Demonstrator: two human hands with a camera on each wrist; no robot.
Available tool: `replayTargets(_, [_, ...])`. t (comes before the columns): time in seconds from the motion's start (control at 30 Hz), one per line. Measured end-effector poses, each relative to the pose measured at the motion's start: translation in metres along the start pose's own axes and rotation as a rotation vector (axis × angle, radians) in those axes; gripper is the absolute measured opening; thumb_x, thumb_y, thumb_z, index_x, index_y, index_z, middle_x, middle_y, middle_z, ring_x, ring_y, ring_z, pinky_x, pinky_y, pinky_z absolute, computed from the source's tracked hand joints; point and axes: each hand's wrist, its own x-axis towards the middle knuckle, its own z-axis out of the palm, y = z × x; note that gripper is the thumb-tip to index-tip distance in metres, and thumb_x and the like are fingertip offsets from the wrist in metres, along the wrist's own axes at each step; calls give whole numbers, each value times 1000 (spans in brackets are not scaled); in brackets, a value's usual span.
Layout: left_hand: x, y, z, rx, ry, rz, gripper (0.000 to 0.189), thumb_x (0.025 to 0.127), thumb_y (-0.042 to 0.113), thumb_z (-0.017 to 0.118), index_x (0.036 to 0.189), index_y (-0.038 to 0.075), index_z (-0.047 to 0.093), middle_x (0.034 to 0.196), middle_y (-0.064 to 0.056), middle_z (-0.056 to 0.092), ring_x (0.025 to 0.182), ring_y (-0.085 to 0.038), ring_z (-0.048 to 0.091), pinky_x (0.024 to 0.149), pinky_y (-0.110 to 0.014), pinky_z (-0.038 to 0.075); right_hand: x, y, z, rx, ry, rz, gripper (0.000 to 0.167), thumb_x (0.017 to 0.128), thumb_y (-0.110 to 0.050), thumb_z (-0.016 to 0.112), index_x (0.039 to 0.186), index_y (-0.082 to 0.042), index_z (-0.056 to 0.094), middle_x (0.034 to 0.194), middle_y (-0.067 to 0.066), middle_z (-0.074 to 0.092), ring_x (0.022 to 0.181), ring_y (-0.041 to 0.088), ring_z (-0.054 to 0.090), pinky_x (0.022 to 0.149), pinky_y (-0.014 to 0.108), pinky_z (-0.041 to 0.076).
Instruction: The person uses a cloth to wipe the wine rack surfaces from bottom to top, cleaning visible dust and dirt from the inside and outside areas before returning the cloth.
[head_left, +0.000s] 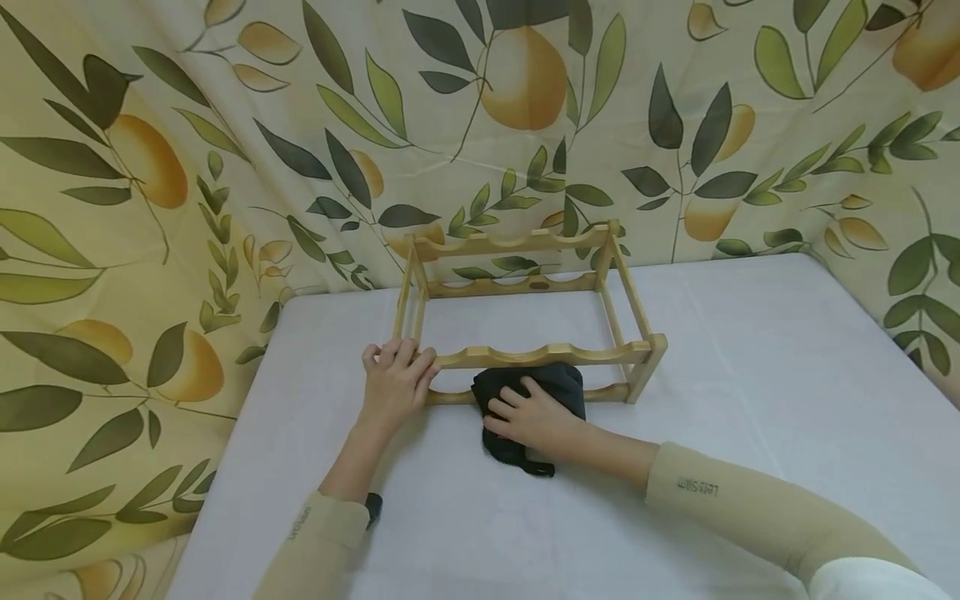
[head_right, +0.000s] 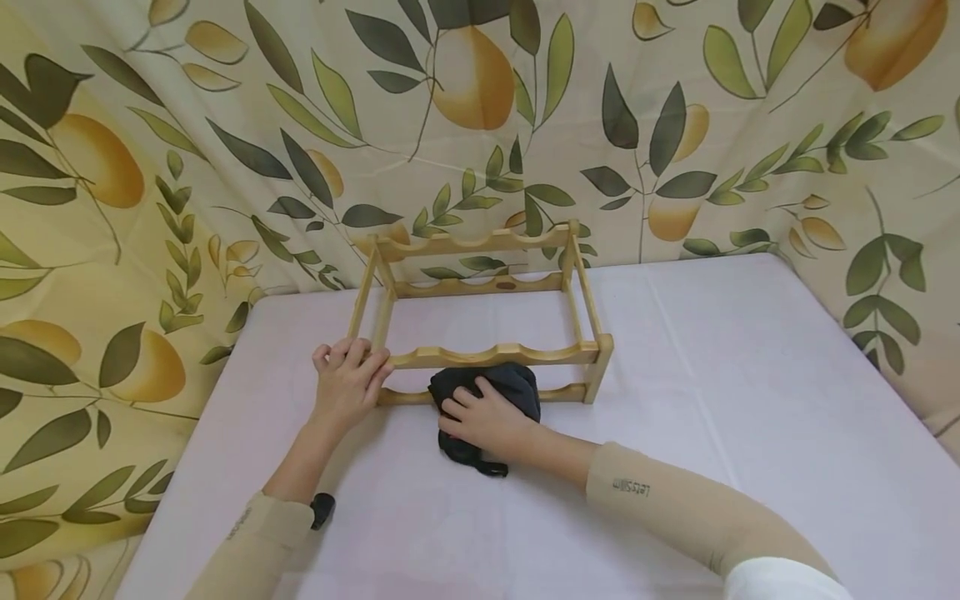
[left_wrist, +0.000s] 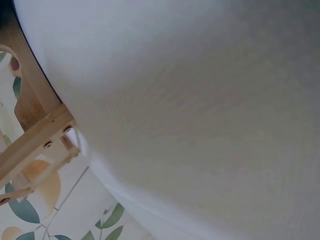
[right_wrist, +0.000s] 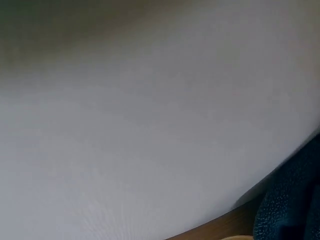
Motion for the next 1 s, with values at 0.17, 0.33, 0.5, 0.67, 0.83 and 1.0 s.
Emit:
replayTargets(0.17, [-1, 0, 1, -6, 14, -3, 39, 98, 42, 29, 88, 15, 56, 88, -4, 46, 89, -25, 40, 77, -47, 24, -9, -8, -7, -43, 225, 11, 31, 81, -31, 67, 107, -21, 52, 107, -1, 52, 93, 20, 48, 77, 42, 41])
replayTargets(0.33, [1, 1, 1, -9, 15, -1, 39, 98, 42, 30, 88, 15, 56, 88, -4, 46, 89, -24, 40, 77, -46, 24, -21, -7, -28, -95, 318, 10, 35, 77, -34, 68, 105, -20, 51, 106, 0, 52, 92, 19, 49, 76, 41, 41])
replayTargets(0.5, [2, 3, 0, -5, 10, -2, 38, 98, 42, 31, 88, 16, 56, 88, -4, 46, 89, -24, 40, 77, -46, 24, -30, 9, -54, -126, 367, 33, 69, 51, -43, 85, 105, -18, 50, 105, 2, 52, 90, 21, 50, 74, 42, 41])
replayTargets(0.67, [3, 3, -1, -7, -4, 0, 38, 98, 41, 30, 88, 15, 56, 89, -5, 46, 89, -25, 40, 77, -46, 24, -40, 30, -79, -116, 396, 68, 36, 79, -32, 68, 106, -16, 51, 105, 5, 54, 90, 24, 51, 73, 45, 41])
replayTargets(0.83, [2, 2, -1, -29, -30, -15, 39, 98, 41, 30, 88, 14, 57, 90, -5, 46, 90, -25, 39, 78, -47, 23, -47, 52, -102, -132, 442, 132, 27, 100, -20, 28, 106, -14, 54, 104, 8, 56, 86, 27, 49, 70, 46, 38])
replayTargets(1.0, [1, 3, -2, -61, -40, -34, 40, 98, 41, 30, 89, 14, 58, 90, -5, 47, 91, -25, 39, 78, -47, 23, -59, 83, -121, -108, 531, 221, 26, 87, -22, 45, 107, -9, 55, 103, 15, 55, 85, 35, 46, 69, 53, 31])
